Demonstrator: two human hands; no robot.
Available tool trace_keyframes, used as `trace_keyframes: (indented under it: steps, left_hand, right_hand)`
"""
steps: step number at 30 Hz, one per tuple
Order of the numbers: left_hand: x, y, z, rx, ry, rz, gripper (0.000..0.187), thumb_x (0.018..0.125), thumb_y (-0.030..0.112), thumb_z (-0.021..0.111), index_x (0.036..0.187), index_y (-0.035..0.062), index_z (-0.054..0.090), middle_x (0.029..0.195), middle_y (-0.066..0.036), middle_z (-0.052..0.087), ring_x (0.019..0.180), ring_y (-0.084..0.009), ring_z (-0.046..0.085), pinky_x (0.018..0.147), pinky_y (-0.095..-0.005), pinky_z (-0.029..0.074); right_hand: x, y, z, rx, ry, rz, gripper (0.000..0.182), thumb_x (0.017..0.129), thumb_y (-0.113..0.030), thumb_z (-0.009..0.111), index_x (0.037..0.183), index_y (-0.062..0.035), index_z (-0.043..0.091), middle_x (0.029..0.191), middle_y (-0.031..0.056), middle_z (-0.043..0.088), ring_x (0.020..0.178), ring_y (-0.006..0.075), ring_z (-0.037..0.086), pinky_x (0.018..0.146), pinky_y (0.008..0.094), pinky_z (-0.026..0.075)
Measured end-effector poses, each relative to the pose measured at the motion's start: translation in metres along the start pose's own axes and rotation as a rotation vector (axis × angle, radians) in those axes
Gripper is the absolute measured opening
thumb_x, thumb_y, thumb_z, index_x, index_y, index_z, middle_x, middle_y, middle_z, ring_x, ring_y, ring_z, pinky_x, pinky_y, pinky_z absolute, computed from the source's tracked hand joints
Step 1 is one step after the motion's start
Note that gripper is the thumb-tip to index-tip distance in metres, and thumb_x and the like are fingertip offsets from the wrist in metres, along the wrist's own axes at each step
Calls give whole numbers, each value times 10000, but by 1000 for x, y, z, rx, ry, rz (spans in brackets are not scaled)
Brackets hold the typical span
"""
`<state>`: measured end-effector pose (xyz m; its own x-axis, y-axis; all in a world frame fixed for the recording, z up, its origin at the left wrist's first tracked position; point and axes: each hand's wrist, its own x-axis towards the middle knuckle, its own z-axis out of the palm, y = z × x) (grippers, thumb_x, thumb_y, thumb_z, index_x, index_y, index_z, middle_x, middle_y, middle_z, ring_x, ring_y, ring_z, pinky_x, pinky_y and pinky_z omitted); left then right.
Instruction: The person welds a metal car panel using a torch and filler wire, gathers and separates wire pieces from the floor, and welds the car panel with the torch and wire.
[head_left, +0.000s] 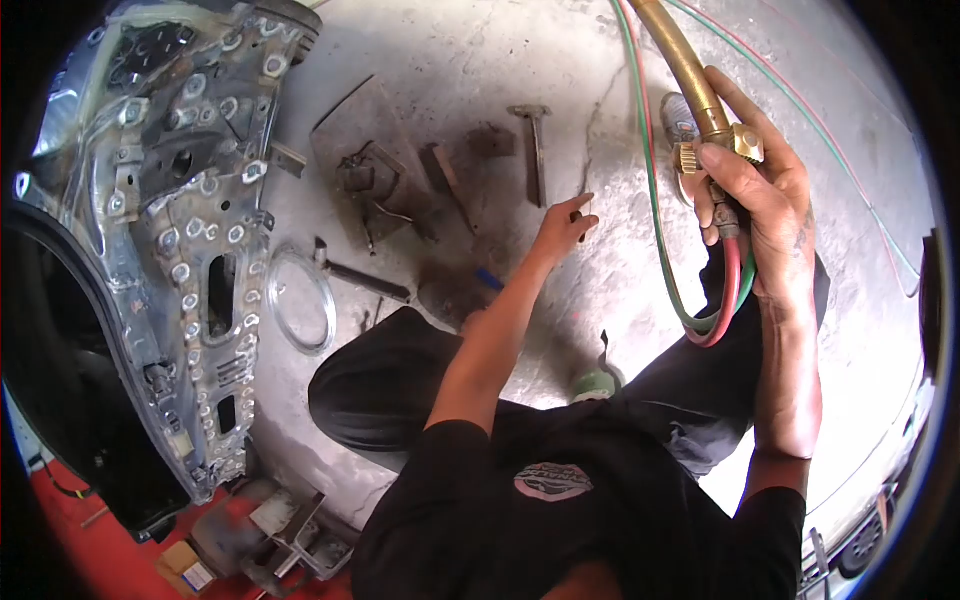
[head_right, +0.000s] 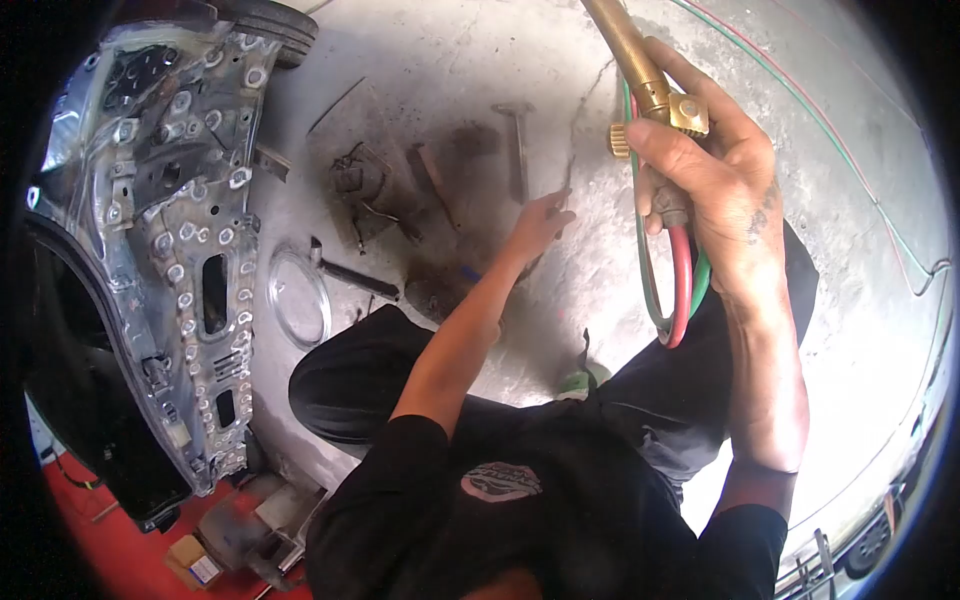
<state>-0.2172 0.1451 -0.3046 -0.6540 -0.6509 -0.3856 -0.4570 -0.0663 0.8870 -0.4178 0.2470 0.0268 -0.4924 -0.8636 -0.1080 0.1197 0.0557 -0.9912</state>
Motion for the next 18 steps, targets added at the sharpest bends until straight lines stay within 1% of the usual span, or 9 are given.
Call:
trace_keyframes:
  steps: [3, 6, 9, 12, 15, 18]
  left_hand:
    - [-8, -11, 0, -63, 148, 161, 530, 965, 174, 766, 1456, 22, 638, 724, -11, 573, 621, -110, 497, 584, -334, 416]
    - [-10, -36, -21, -234, 200, 60, 573, 1023, 220, 724, 1537, 30, 556, 731, 19, 511, 609, -93, 464, 564, -311, 382]
    - [-29, -48, -36, -685, 271, -96, 607, 1065, 292, 678, 1585, 46, 485, 716, 38, 464, 591, -98, 430, 567, -302, 388]
    - [-54, -62, -35, -978, 235, -76, 585, 1085, 347, 639, 1566, 51, 486, 695, 48, 431, 578, -102, 421, 571, -300, 404]
    - [-68, -83, -30, -1072, 350, -116, 505, 1084, 355, 636, 1484, 57, 559, 695, 43, 455, 577, -104, 426, 575, -300, 412]
    - [-72, -85, -25, -1105, 456, -269, 453, 1091, 329, 614, 1440, 42, 577, 704, 35, 466, 588, -115, 442, 593, -307, 422]
  right_hand:
    - [-2, -1, 7, -14, 19, -33, 702, 946, -196, 721, 1551, 59, 471, 772, 71, 670, 543, 81, 576, 515, 201, 444]
    - [-4, -4, 11, -37, -2, -16, 705, 946, -212, 720, 1549, 60, 475, 706, 47, 635, 529, 90, 559, 504, 221, 442]
    - [-5, -3, 16, -51, -9, -3, 691, 949, -207, 701, 1545, 62, 480, 657, 28, 599, 519, 97, 547, 502, 239, 444]
    - [-8, -5, 20, -84, -29, 0, 670, 955, -195, 675, 1543, 64, 484, 670, 28, 602, 516, 100, 547, 503, 247, 448]
    - [-8, 2, 14, -107, -98, 25, 673, 921, -197, 718, 1519, 48, 531, 818, 60, 655, 566, 121, 617, 526, 267, 486]
    - [-9, 8, 17, -128, -122, -2, 678, 924, -206, 714, 1521, 54, 525, 833, 66, 652, 570, 124, 616, 529, 272, 486]
